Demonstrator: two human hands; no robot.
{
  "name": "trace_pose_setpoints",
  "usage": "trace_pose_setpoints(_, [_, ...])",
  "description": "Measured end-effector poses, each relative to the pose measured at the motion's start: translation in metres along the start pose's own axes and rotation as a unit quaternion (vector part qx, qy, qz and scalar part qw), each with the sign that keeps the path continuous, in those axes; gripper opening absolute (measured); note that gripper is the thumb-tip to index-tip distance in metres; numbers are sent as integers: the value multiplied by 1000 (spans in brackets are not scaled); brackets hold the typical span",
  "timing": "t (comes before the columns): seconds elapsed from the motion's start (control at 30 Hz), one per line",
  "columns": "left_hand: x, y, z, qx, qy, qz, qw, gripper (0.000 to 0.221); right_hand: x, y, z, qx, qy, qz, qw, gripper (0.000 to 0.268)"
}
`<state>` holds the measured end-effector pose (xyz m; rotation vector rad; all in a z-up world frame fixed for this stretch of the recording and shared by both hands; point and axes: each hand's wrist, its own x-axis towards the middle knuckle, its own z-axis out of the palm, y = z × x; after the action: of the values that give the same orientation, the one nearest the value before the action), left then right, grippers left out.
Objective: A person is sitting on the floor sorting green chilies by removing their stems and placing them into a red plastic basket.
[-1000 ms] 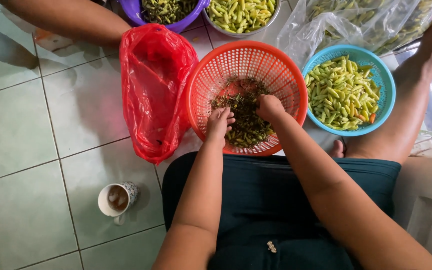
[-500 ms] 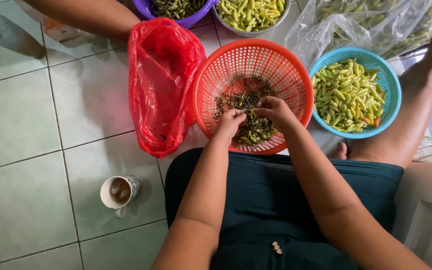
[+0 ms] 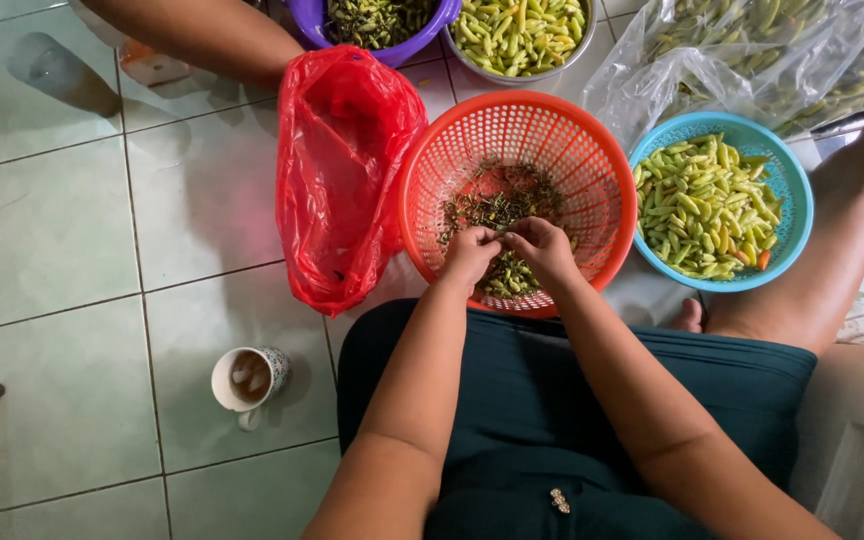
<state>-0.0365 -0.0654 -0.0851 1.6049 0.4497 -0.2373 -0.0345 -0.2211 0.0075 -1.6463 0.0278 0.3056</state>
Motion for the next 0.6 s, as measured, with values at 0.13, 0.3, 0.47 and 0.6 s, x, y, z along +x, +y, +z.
trace_pose_setpoints(0.13, [-28,31,-5,30,-1,34,999,15,1,8,-2,58,26,27,998,19])
trace_pose_setpoints(0.3, [-29,38,-3,73,-9,41,996,17,-1,-7,-3,148,-3,16,989,10])
trace_pose_setpoints(0.47, [-28,31,-1,67,-37,51,996,18,-2,-16,-1,224,-7,40,974,6])
trace_pose_setpoints(0.6, [-40,43,-5,-13,-94,47,994,10,-1,-15,-3,243,-17,54,968,7])
